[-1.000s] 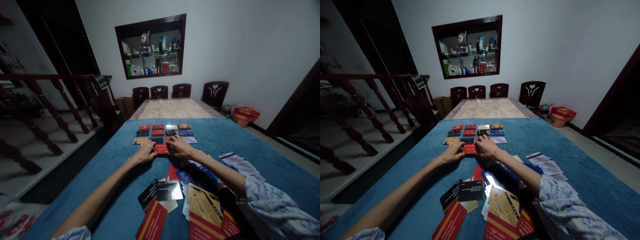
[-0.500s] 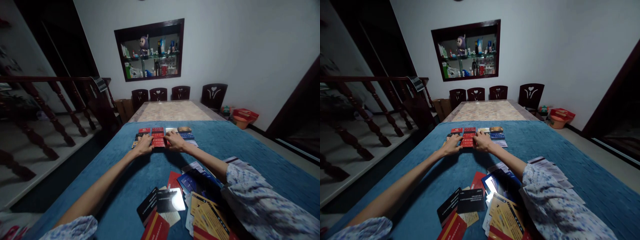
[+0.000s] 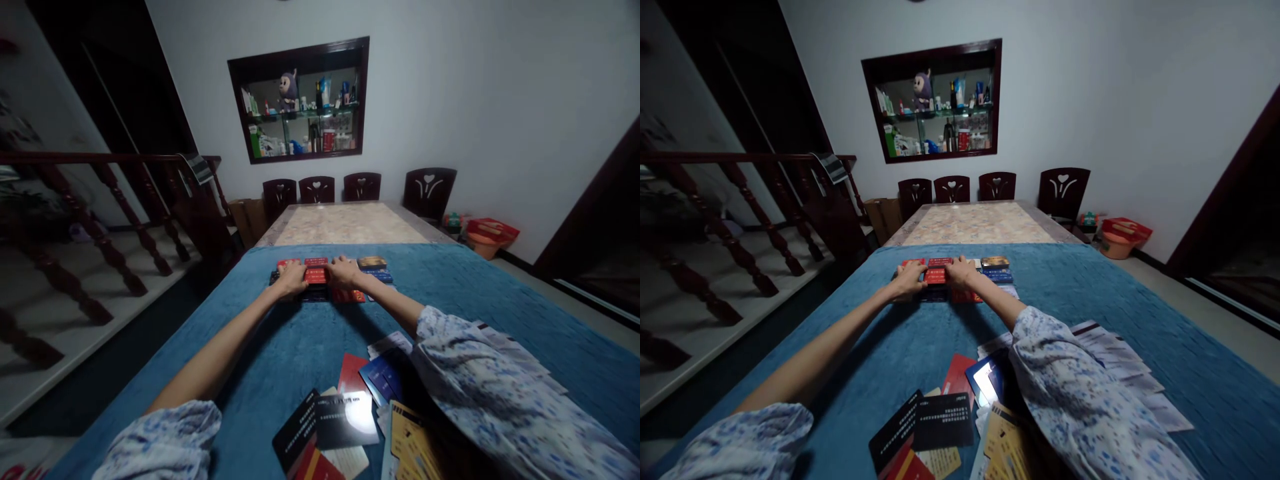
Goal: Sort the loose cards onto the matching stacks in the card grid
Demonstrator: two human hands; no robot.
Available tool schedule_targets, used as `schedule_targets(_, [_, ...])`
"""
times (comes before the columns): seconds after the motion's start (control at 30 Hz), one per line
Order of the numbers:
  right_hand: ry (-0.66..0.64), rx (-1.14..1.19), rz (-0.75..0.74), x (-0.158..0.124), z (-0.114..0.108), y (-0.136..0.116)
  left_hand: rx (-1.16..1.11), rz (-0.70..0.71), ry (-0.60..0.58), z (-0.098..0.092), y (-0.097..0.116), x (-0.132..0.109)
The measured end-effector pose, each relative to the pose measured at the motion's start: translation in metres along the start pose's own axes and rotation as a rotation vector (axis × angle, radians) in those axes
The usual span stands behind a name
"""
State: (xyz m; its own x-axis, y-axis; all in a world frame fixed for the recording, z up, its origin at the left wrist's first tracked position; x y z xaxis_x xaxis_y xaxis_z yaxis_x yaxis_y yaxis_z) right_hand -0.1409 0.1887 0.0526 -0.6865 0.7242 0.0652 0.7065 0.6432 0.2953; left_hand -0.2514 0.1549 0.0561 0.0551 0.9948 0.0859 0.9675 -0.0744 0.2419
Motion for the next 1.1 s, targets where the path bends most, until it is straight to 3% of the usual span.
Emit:
schedule_targets(0.37, [-0.135,0.005,0.015,0.023,0.011,0.001,0.021,-0.038,-0.071,0.012,-0.012,0.025])
schedule_targets(1.1, [-0.2,0.014,-0.013,0.049,0.026,0.007,0.127,-0.075,-0.216,0.015,-0.013,0.034])
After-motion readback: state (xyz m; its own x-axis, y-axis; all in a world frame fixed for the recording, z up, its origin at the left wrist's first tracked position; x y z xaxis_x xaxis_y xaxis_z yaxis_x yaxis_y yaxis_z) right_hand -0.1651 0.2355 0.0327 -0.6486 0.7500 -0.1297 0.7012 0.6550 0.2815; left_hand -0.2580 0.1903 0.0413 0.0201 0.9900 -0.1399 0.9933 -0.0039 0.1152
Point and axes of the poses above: each hand's wrist, its own x-axis towards the middle knuckle, its own z-axis out of the palm, y = z × x, the point moved 9 cm from there along x, towards the middle knuckle, and after that the axes turned 14 degrees about -x, right-handed, at the moved point
